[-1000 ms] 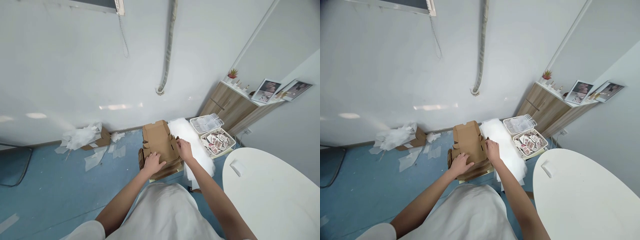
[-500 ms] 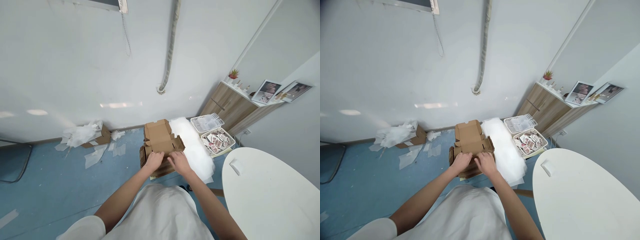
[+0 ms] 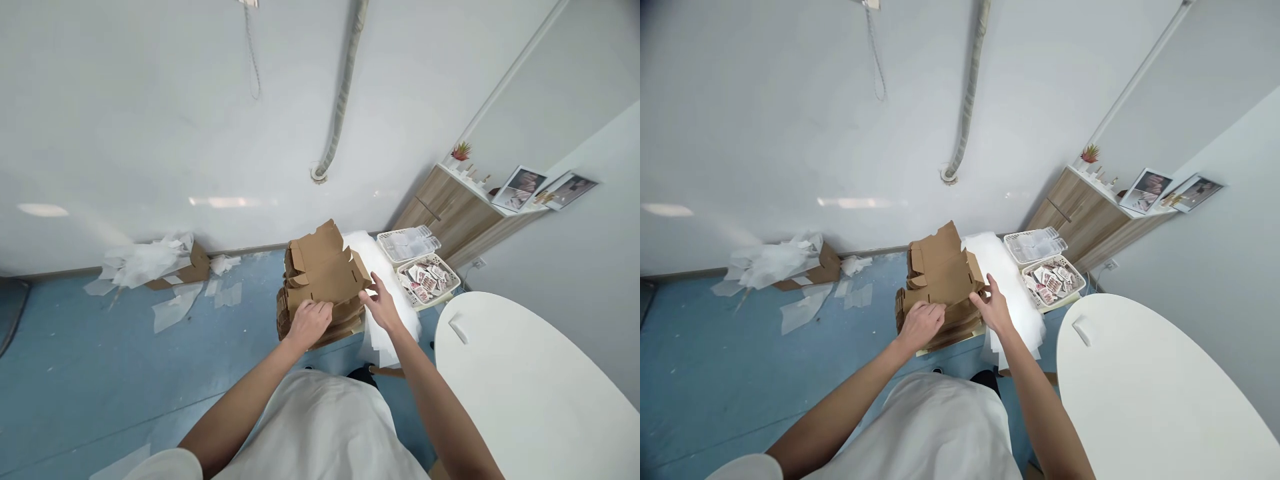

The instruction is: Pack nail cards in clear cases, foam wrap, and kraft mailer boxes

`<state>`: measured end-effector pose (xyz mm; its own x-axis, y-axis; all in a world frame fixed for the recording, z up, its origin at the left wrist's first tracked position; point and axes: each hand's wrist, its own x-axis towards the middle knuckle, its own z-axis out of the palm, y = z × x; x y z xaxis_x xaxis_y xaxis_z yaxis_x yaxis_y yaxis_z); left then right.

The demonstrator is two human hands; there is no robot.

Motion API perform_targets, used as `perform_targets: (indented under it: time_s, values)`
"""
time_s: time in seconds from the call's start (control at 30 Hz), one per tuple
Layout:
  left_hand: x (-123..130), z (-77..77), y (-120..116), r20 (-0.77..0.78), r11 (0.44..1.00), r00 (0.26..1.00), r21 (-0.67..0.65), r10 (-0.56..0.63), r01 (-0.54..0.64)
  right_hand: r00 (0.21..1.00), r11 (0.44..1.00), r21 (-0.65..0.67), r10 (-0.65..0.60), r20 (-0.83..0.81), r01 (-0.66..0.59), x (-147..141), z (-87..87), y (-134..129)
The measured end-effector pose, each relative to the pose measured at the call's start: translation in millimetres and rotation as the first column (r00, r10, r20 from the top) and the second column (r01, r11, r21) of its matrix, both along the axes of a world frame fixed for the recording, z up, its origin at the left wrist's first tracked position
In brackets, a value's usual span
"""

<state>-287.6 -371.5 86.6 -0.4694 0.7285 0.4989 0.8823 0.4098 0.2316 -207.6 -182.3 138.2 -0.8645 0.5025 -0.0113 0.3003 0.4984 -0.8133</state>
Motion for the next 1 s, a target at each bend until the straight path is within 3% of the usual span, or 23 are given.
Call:
perform_targets:
  time_s: [0.13, 0.23, 0.33, 0.5, 0.6, 0.7, 0.8, 0.93, 1.0]
  values:
    - [16.4, 2.5, 12.6, 0.008, 0.994, 0.994, 0.002, -0.111, 0.111, 0.988, 0.959, 0.280, -0.077, 0.136, 0.037, 4.1, 24.6, -3.4]
    - [29.3, 2.3, 22.2, 0.029, 0.979, 0.979, -0.007, -0.201, 0.202, 0.966, 0.829, 0.559, -0.158, 0.203, 0.018, 10.6, 29.1, -6.9]
    - [39.3, 4.7, 29.7, 0.072, 0.972, 0.970, -0.008, -0.232, 0.233, 0.961, 0.734, 0.679, -0.171, 0.219, -0.025, 17.8, 24.7, -3.7]
    - [46.7, 24.7, 36.7, 0.154, 0.979, 0.967, 0.023, -0.203, 0.202, 0.951, 0.759, 0.638, -0.276, 0.136, 0.129, 44.0, 14.1, 18.5]
    - [48.7, 34.8, 45.2, 0.206, 0.994, 0.973, 0.062, -0.106, 0.095, 0.926, 0.778, 0.564, -0.373, 0.061, 0.277, 78.5, 12.8, 37.5]
    - [53.4, 35.7, 64.5, 0.338, 0.987, 0.941, 0.155, -0.007, -0.049, 0.866, 0.775, 0.441, -0.500, -0.013, 0.454, 125.7, 14.4, 55.6]
    - [67.6, 31.6, 94.3, 0.598, 0.964, 0.794, 0.258, -0.109, -0.062, 0.771, 0.734, 0.258, -0.631, -0.086, 0.629, 178.4, 15.5, 68.4]
    - [107.3, 26.7, 141.3, 0.873, 0.951, 0.376, 0.291, -0.310, 0.108, 0.625, 0.626, 0.032, -0.772, -0.111, 0.779, 248.8, 11.8, 74.7]
    - [134.3, 24.2, 163.9, 0.888, 0.925, 0.272, 0.326, -0.370, 0.196, 0.567, 0.568, 0.025, -0.817, -0.105, 0.823, 283.2, 6.2, 74.5]
